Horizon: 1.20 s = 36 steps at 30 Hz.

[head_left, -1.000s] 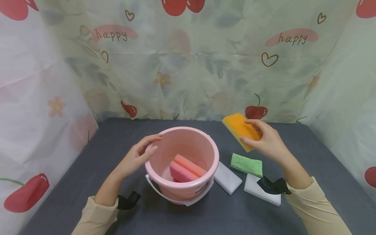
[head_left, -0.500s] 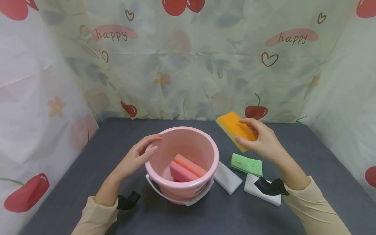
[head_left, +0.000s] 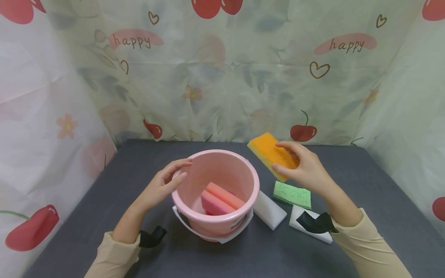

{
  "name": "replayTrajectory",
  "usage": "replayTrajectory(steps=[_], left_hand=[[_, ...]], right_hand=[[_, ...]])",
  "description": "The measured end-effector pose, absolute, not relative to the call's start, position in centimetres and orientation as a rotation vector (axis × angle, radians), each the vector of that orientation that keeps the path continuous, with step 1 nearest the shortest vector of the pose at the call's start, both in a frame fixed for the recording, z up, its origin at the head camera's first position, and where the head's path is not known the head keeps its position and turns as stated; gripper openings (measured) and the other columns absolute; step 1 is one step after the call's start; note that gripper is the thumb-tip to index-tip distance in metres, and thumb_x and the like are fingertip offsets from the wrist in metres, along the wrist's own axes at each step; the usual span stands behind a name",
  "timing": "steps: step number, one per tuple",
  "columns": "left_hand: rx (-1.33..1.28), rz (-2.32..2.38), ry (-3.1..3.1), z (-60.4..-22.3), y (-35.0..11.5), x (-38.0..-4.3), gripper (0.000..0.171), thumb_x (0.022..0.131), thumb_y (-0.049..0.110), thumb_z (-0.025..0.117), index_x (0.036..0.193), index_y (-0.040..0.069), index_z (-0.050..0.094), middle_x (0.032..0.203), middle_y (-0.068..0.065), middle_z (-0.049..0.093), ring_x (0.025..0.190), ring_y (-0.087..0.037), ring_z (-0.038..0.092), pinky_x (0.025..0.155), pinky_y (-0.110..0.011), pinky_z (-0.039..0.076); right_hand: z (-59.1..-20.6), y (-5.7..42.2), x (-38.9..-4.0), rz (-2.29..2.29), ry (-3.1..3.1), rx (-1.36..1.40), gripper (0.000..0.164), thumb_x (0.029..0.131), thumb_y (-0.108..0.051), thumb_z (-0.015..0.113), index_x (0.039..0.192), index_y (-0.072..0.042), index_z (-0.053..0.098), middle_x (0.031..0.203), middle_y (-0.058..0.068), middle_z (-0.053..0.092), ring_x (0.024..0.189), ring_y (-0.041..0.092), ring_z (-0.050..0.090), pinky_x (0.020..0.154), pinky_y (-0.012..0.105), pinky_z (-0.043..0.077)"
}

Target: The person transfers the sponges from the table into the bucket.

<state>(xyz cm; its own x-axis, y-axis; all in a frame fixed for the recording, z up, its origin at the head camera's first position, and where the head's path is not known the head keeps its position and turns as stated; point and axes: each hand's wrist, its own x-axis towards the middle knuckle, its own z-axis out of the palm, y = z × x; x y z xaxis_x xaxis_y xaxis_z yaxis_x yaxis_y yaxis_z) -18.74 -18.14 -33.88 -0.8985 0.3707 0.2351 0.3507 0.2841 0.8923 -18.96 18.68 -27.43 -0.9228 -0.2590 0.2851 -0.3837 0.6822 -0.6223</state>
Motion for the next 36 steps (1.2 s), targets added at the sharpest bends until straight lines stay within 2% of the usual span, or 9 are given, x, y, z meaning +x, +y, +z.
replayTrajectory(steps=[5,14,19,26,36], left_hand=[[0.71,1.736,2.5,-33.8,-18.1,-18.7,0.041,0.096,0.016,0.05,0.135,0.008,0.045,0.146,-0.009,0.039,0.131,-0.029,0.041,0.091,-0.018,0.048],[0.712,1.738,2.497,-33.9,-18.2,-18.7,0.041,0.096,0.019,0.051,0.135,0.008,0.044,0.146,-0.009,0.039,0.13,-0.029,0.042,0.093,-0.027,0.049],[0.716,1.746,2.488,-33.9,-18.2,-18.7,0.041,0.096,0.019,0.051,0.135,0.008,0.044,0.146,-0.008,0.039,0.13,-0.028,0.042,0.092,-0.023,0.049],[0.718,1.743,2.492,-33.9,-18.2,-18.7,0.041,0.096,0.019,0.051,0.135,0.009,0.045,0.146,-0.008,0.039,0.131,-0.028,0.041,0.091,-0.017,0.047],[0.705,1.734,2.503,-33.9,-18.2,-18.7,0.04,0.096,0.019,0.051,0.135,0.011,0.045,0.146,-0.007,0.039,0.131,-0.028,0.041,0.091,-0.021,0.049]], right_hand=[[-27.5,18.2,-18.8,1.087,-2.717,0.544,0.051,0.083,-0.028,0.068,0.129,-0.013,0.051,0.125,0.012,0.055,0.099,0.029,0.058,0.076,0.033,0.052],[-27.5,17.4,-18.5,1.099,-2.721,0.591,0.051,0.084,-0.027,0.069,0.129,-0.012,0.05,0.128,0.011,0.053,0.102,0.028,0.056,0.082,0.041,0.053],[-27.5,16.9,-18.3,1.104,-2.708,0.633,0.05,0.084,-0.026,0.068,0.129,-0.012,0.052,0.128,0.012,0.053,0.105,0.028,0.056,0.088,0.045,0.052],[-27.5,16.3,-18.3,1.132,-2.697,0.671,0.049,0.083,-0.026,0.069,0.128,-0.013,0.052,0.127,0.012,0.054,0.103,0.026,0.056,0.086,0.043,0.053],[-27.7,15.5,-18.5,1.138,-2.685,0.724,0.047,0.083,-0.025,0.069,0.127,-0.016,0.054,0.13,0.006,0.054,0.105,0.023,0.056,0.088,0.042,0.052]])
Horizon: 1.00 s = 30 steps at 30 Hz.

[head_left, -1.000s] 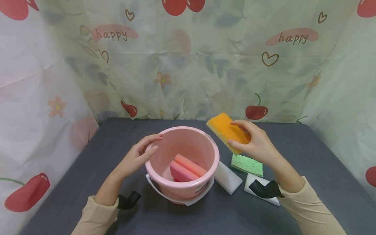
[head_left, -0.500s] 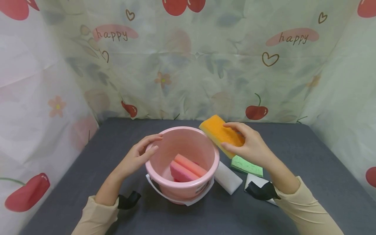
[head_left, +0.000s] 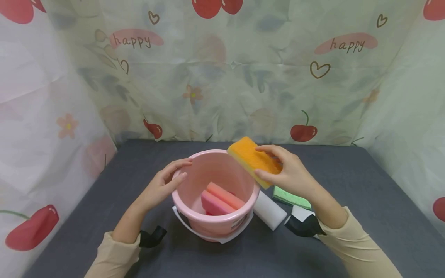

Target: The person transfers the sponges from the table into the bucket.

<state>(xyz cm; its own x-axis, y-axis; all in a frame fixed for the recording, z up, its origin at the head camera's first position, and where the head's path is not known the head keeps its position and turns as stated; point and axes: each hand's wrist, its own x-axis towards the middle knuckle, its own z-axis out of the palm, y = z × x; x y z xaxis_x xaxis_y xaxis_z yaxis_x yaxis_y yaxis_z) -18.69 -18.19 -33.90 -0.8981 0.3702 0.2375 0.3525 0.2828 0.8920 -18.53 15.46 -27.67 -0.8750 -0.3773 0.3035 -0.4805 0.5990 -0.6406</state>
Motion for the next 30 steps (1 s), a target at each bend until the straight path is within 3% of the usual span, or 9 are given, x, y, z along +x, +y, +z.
replayTrajectory(steps=[7,19,30], left_hand=[[0.693,1.724,2.514,-33.9,-18.2,-18.7,0.04,0.096,0.017,0.051,0.135,0.012,0.045,0.146,-0.007,0.04,0.131,-0.029,0.041,0.092,-0.022,0.049],[0.687,1.732,2.511,-33.8,-18.1,-18.7,0.039,0.096,0.02,0.051,0.134,0.013,0.046,0.146,-0.007,0.04,0.132,-0.025,0.039,0.092,-0.013,0.044],[0.675,1.713,2.523,-33.9,-18.1,-18.7,0.04,0.096,0.021,0.051,0.134,0.014,0.046,0.145,-0.006,0.04,0.132,-0.027,0.04,0.094,-0.02,0.047]], right_hand=[[-27.5,14.8,-18.5,1.156,-2.684,0.754,0.046,0.083,-0.026,0.069,0.125,-0.015,0.055,0.129,0.007,0.056,0.105,0.024,0.056,0.089,0.043,0.051],[-27.3,13.8,-18.4,1.164,-2.66,0.811,0.047,0.081,-0.022,0.071,0.125,-0.014,0.056,0.128,0.006,0.057,0.107,0.022,0.056,0.092,0.044,0.049],[-27.3,12.8,-18.4,1.196,-2.659,0.868,0.047,0.081,-0.023,0.07,0.125,-0.016,0.056,0.128,0.005,0.057,0.108,0.021,0.055,0.093,0.043,0.049]])
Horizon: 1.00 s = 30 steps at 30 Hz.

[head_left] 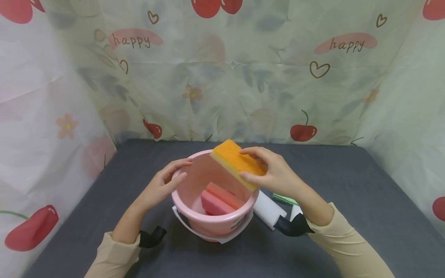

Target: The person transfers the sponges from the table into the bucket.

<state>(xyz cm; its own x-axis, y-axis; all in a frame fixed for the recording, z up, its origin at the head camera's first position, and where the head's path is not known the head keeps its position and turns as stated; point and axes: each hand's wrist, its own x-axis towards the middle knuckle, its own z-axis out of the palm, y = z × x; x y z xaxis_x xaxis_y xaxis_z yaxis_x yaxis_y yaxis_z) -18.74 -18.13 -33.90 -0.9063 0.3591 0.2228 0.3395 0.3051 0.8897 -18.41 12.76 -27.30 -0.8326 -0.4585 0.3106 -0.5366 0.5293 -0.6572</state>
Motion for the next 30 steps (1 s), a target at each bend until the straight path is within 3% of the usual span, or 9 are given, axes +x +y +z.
replayTrajectory(steps=[30], left_hand=[[0.676,1.706,2.53,-33.8,-18.1,-18.7,0.04,0.096,0.021,0.05,0.135,0.014,0.045,0.144,-0.006,0.041,0.132,-0.027,0.039,0.098,-0.027,0.046]], right_hand=[[-28.0,10.7,-18.9,1.347,-2.672,0.969,0.046,0.082,-0.022,0.069,0.125,-0.016,0.055,0.128,0.004,0.058,0.112,0.024,0.056,0.096,0.044,0.048]])
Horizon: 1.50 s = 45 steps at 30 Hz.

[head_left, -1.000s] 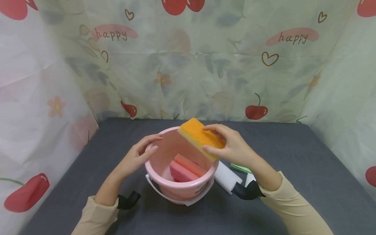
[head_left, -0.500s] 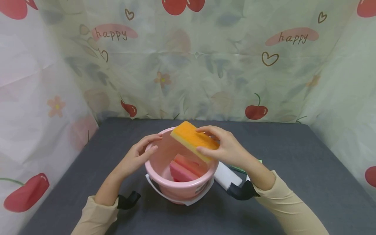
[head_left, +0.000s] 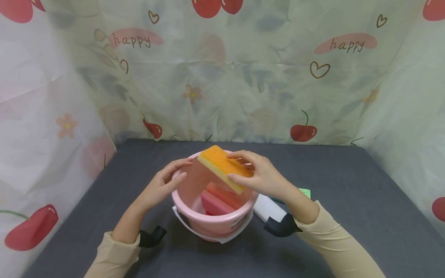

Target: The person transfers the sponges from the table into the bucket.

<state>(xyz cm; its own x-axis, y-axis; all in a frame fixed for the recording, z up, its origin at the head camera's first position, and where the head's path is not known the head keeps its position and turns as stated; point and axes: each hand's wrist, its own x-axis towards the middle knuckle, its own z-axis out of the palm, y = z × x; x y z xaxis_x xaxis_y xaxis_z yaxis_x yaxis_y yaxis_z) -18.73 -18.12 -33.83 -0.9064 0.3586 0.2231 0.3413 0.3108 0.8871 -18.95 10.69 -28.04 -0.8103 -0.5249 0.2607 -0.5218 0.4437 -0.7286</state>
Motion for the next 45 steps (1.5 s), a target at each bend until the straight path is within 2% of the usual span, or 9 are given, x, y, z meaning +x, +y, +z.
replayTrajectory(steps=[25,31,36,41,45], left_hand=[[0.695,1.71,2.527,-33.9,-18.1,-18.7,0.039,0.096,0.021,0.05,0.134,0.016,0.046,0.145,-0.006,0.04,0.133,-0.028,0.039,0.098,-0.029,0.046],[0.699,1.712,2.539,-33.8,-18.1,-18.6,0.038,0.096,0.02,0.05,0.134,0.015,0.047,0.145,-0.006,0.041,0.132,-0.027,0.039,0.098,-0.029,0.046],[0.701,1.708,2.55,-33.8,-18.1,-18.6,0.038,0.095,0.02,0.051,0.133,0.014,0.048,0.145,-0.006,0.041,0.134,-0.025,0.037,0.097,-0.023,0.045],[0.718,1.723,2.538,-33.8,-18.1,-18.6,0.038,0.095,0.019,0.051,0.133,0.012,0.048,0.145,-0.007,0.041,0.133,-0.025,0.037,0.093,-0.014,0.043],[0.726,1.73,2.529,-33.9,-18.2,-18.7,0.038,0.095,0.018,0.051,0.133,0.012,0.047,0.145,-0.008,0.04,0.133,-0.025,0.037,0.092,-0.013,0.043]], right_hand=[[-28.7,9.6,-19.5,-1.251,2.704,-0.905,0.045,0.083,-0.026,0.068,0.125,-0.016,0.055,0.125,0.003,0.058,0.115,0.021,0.057,0.095,0.038,0.05],[-28.7,9.4,-19.5,-1.212,2.758,-0.914,0.044,0.084,-0.024,0.066,0.125,-0.011,0.055,0.126,0.007,0.059,0.117,0.025,0.056,0.095,0.041,0.049],[-28.8,9.4,-19.5,-1.189,2.775,-0.951,0.043,0.086,-0.022,0.064,0.125,-0.007,0.055,0.127,0.013,0.057,0.118,0.03,0.055,0.097,0.045,0.047],[-28.7,9.5,-19.4,-1.232,2.739,-0.944,0.04,0.087,-0.02,0.064,0.124,-0.006,0.055,0.126,0.014,0.058,0.116,0.03,0.057,0.097,0.043,0.048],[-28.7,9.8,-19.4,-1.303,2.713,-0.966,0.037,0.087,-0.016,0.064,0.121,-0.006,0.057,0.122,0.015,0.06,0.113,0.03,0.059,0.095,0.042,0.049]])
